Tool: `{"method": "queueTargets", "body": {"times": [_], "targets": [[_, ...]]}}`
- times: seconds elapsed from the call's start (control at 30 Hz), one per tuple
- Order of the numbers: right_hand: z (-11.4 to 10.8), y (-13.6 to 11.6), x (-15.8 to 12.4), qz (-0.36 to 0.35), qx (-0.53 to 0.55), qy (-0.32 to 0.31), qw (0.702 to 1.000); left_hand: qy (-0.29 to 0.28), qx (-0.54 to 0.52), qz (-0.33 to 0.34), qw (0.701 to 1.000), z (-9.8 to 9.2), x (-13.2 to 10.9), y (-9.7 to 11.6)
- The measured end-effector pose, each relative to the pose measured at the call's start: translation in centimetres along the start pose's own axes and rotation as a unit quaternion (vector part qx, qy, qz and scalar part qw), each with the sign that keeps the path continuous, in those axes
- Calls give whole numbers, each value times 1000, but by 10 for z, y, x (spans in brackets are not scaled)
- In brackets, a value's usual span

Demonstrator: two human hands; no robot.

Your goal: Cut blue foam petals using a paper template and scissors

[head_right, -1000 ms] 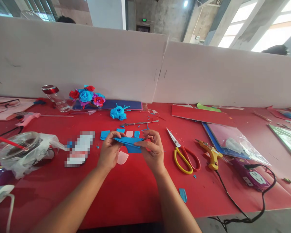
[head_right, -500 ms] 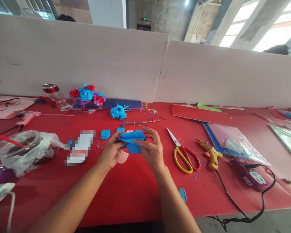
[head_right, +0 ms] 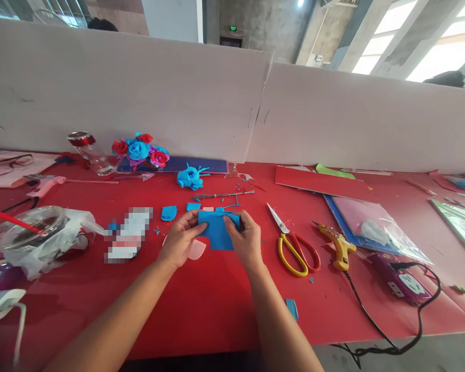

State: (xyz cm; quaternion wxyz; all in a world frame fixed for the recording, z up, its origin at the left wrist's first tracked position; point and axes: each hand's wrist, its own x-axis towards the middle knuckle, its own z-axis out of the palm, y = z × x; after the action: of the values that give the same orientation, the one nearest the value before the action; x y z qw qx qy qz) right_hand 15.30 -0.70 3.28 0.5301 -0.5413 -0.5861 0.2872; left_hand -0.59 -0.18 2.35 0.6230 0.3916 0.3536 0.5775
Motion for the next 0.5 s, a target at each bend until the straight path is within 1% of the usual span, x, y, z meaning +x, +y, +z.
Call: {"method": "queueTargets", "body": {"times": [0.2,0.3,0.4,0.5], "targets": [[5,0,-1,-3,-24,45,999,4,17,2,1000,3,-1,0],[7,1,-1,3,-20,50,999,6,20,5,1000,4,-1,-1],[8,2,-1,20,20,46,999,25,17,0,1000,6,-1,-2],[8,2,1,36,87,44,995,37,3,-16,999,6,-2,-2]]}}
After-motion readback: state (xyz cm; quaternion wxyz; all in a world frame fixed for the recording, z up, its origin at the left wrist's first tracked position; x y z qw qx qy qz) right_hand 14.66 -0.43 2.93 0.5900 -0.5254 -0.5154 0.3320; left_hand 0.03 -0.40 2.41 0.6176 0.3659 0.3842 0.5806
